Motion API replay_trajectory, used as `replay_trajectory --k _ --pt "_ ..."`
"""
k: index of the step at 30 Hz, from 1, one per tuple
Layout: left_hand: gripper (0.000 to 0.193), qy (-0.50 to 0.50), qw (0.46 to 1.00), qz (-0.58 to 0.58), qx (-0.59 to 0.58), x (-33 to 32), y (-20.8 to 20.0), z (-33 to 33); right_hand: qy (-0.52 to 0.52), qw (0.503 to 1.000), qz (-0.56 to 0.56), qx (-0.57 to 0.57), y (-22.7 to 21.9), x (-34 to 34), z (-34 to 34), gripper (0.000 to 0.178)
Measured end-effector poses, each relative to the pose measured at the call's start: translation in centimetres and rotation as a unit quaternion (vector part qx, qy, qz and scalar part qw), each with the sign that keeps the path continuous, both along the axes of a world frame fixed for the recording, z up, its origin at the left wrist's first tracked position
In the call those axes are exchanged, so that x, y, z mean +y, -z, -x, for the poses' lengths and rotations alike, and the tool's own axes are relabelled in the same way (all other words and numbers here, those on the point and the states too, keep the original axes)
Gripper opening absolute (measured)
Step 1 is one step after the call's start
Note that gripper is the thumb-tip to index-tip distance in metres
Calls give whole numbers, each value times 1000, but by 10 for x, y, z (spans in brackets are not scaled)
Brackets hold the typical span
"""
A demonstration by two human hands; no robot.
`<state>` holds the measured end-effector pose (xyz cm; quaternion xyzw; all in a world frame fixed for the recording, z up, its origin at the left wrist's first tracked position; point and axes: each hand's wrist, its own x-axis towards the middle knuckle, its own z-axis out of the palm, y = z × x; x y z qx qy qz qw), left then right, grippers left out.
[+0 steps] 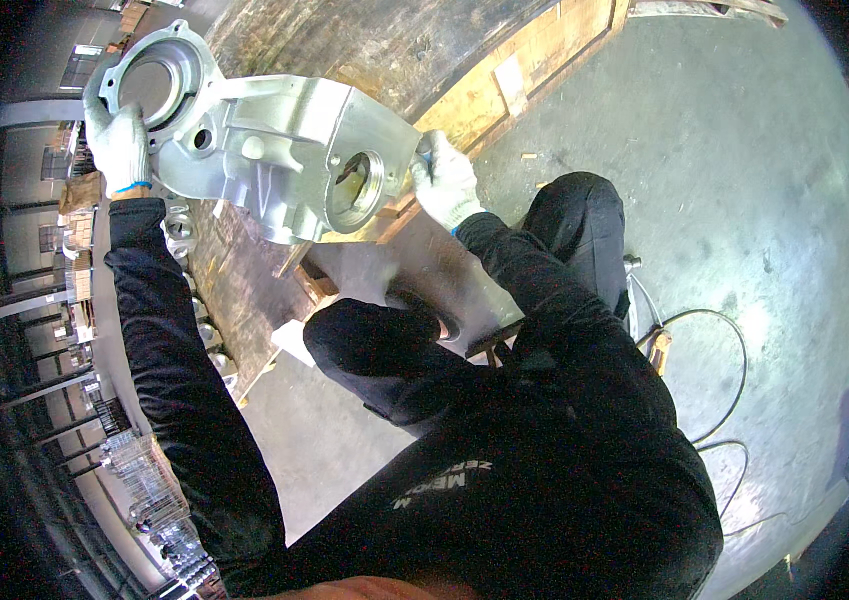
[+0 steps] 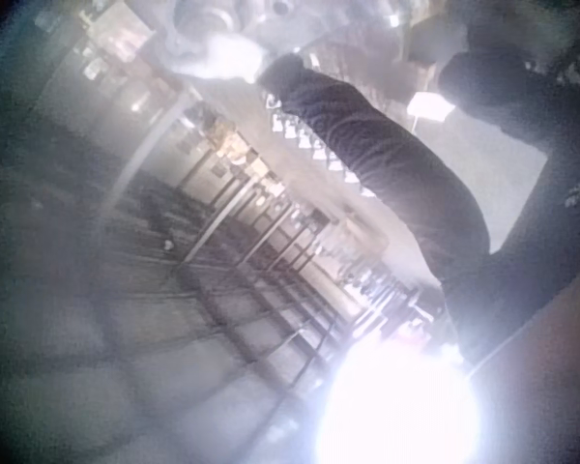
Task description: The person uses a handheld deburring tool to scrape and smooth the edges of a large metal casting on a wooden pallet. They repeatedly reposition the part and work on different edges and surfaces, then flip the part to continue deburring the opposite side.
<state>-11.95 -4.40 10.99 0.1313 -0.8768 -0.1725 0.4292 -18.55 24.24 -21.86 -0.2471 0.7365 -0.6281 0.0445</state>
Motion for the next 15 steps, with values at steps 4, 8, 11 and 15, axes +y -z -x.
replay_trajectory --k 4,8,11,15 --pt "61 -1 1000 9 19 -1 2 3 44 998 50 10 7 -14 -8 27" --pt "57 5 999 31 22 -8 3 4 73 995 68 -2 9 -22 -20 27" --pt "56 9 998 55 17 -13 3 4 58 994 75 -45 8 -23 -25 28" --pt "56 -35 998 57 -4 -13 2 5 61 997 48 -20 7 -20 -26 30"
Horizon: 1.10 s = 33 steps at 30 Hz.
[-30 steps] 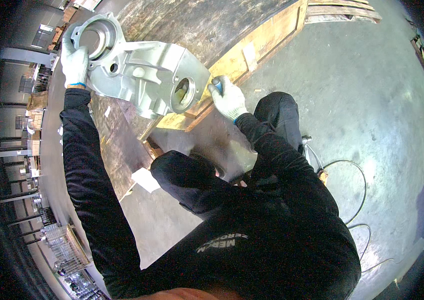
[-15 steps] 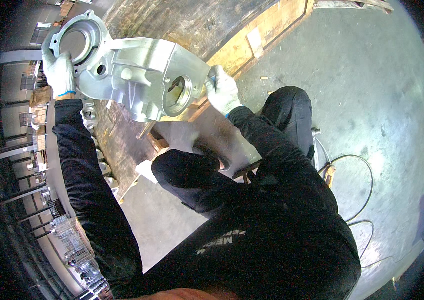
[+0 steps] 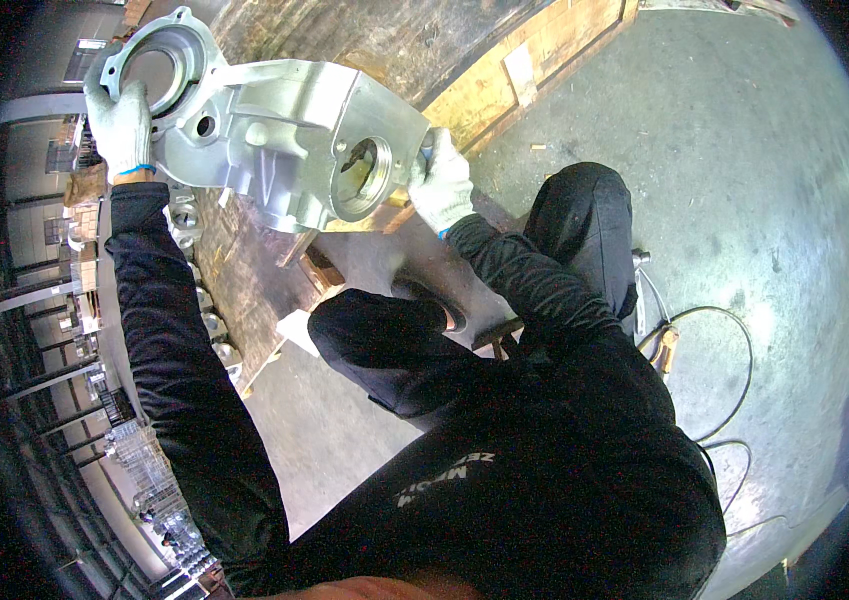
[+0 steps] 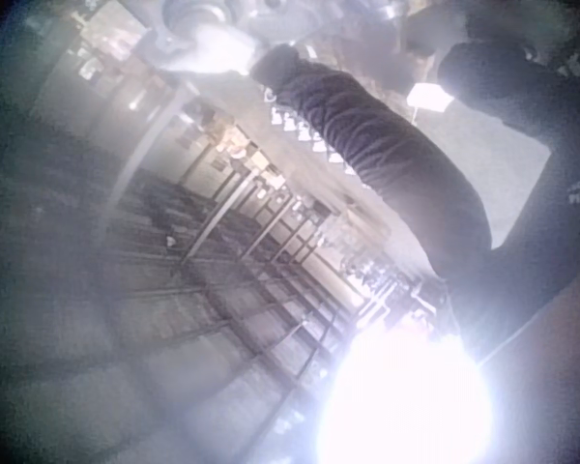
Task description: The person uses a handheld deburring tool to scrape and smooth the edges of a large metal casting on a wooden pallet. They repeatedly reposition the part and work on different edges and surfaces, then flip the part to continue deburring the opposite side.
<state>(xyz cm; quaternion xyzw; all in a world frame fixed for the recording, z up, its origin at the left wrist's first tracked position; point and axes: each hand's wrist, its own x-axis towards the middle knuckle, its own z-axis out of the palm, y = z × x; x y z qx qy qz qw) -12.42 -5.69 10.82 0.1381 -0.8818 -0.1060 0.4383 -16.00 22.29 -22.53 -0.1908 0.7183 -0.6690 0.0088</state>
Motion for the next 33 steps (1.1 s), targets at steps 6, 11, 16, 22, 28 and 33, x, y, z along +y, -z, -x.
replay_trajectory --k 6,11,16,22,28,33 --pt "53 47 998 -19 34 3 3 1 -10 1000 -5 24 0 5 -10 33" --pt "53 44 998 -7 35 -2 3 3 -14 998 -21 59 2 15 -26 31" --pt "52 39 998 26 33 -6 2 4 -77 996 -30 -20 -10 22 -60 22" --pt "53 77 996 -33 32 -10 3 1 -88 995 16 36 -32 21 -92 23" --pt "53 28 998 -17 46 -8 6 3 4 992 -76 -97 -16 51 1 31" --pt "53 65 994 -65 62 -1 6 3 -48 989 -114 -75 -19 32 36 36"
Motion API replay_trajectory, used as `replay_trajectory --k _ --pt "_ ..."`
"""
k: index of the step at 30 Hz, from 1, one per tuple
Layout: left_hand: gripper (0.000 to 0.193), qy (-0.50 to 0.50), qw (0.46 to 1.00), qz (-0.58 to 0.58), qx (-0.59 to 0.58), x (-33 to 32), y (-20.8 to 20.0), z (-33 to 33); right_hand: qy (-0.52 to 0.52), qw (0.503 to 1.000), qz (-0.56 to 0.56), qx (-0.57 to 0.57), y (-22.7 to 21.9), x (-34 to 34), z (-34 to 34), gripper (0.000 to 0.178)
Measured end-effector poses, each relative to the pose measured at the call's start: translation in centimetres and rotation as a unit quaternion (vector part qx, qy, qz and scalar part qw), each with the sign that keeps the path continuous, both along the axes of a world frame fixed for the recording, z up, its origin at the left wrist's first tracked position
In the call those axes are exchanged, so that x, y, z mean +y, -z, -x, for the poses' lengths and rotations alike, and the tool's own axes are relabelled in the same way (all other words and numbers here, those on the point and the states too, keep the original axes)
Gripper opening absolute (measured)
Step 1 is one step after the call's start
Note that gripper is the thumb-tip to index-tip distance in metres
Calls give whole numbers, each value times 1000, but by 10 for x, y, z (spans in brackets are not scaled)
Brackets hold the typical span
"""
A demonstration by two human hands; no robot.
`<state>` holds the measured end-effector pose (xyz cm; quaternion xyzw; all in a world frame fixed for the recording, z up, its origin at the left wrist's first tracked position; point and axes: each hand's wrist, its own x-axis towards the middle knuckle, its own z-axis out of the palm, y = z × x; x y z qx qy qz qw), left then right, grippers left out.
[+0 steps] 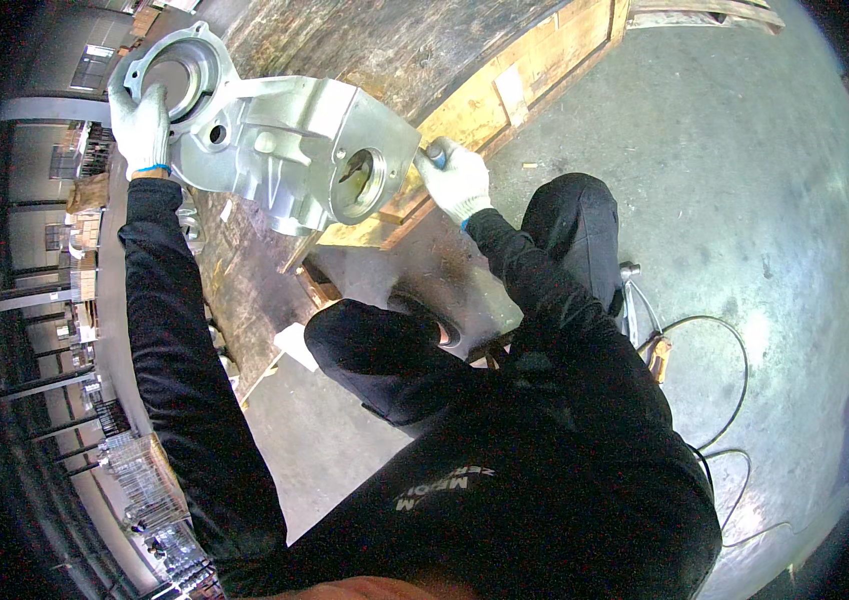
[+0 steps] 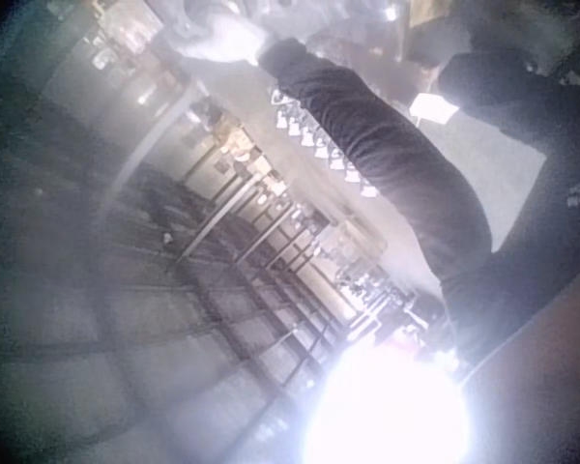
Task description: The person uses a handheld deburring tool to scrape and smooth the edges of a large metal casting on a wooden pallet. They repeatedly reposition the part and work on different edges and surfaces, then flip the part to continue deburring the opposite side.
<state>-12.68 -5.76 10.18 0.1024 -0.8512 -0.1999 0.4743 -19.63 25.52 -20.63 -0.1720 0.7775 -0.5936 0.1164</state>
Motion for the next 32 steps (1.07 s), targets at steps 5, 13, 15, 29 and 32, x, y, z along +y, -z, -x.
replay_trajectory --k 5,13,15,29,32 --pt "53 -32 999 17 -20 9 -2 -2 -19 1000 11 7 13 -15 10 33" --pt "47 -42 998 16 -37 16 -7 -2 -19 991 131 -16 35 -34 10 28" --pt "47 -31 999 -5 -24 16 -7 0 -25 988 152 -30 36 -36 11 28" --pt "42 -87 994 61 -21 0 -10 2 -29 986 164 18 41 -41 2 28" --pt "43 -87 992 91 -6 5 -10 4 -27 977 206 -43 26 -40 -7 31"
